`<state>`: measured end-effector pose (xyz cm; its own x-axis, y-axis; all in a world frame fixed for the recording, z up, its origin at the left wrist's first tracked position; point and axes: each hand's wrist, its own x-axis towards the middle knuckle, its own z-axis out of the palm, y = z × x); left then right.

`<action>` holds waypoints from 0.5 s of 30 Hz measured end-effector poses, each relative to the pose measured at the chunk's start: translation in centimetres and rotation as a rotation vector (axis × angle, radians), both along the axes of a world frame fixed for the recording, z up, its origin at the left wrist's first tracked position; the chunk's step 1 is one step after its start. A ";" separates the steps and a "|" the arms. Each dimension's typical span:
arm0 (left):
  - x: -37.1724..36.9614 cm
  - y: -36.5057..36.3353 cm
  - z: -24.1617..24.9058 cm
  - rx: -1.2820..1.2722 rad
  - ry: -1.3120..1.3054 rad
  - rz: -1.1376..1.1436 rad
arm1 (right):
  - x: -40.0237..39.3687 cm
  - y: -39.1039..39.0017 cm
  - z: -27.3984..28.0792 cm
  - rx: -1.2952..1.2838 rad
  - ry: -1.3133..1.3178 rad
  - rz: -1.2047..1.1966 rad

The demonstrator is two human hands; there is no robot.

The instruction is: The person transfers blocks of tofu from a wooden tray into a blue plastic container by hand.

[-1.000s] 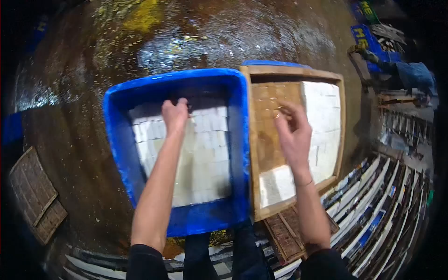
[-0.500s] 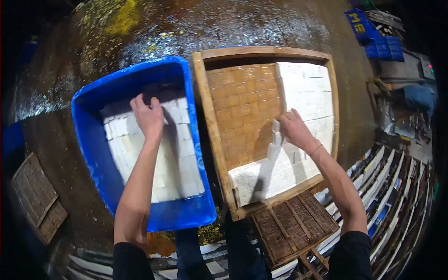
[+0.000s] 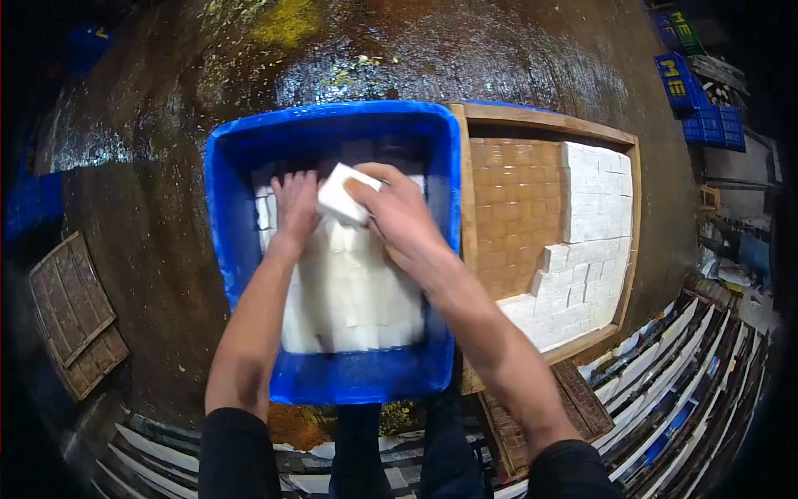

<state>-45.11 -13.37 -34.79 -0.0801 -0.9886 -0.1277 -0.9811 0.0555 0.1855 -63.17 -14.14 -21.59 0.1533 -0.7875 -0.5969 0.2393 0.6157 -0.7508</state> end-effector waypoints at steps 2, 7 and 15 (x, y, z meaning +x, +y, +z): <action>0.3 1.9 -0.6 -0.133 0.011 -0.023 | 5.0 -2.2 -5.6 0.100 -0.052 -0.184; -2.0 3.9 0.7 -0.309 0.287 0.188 | 6.5 -3.1 -6.4 0.198 -0.012 -0.298; -4.0 -1.1 -0.4 -0.004 0.045 0.170 | -16.7 5.2 5.0 -0.693 1.009 0.454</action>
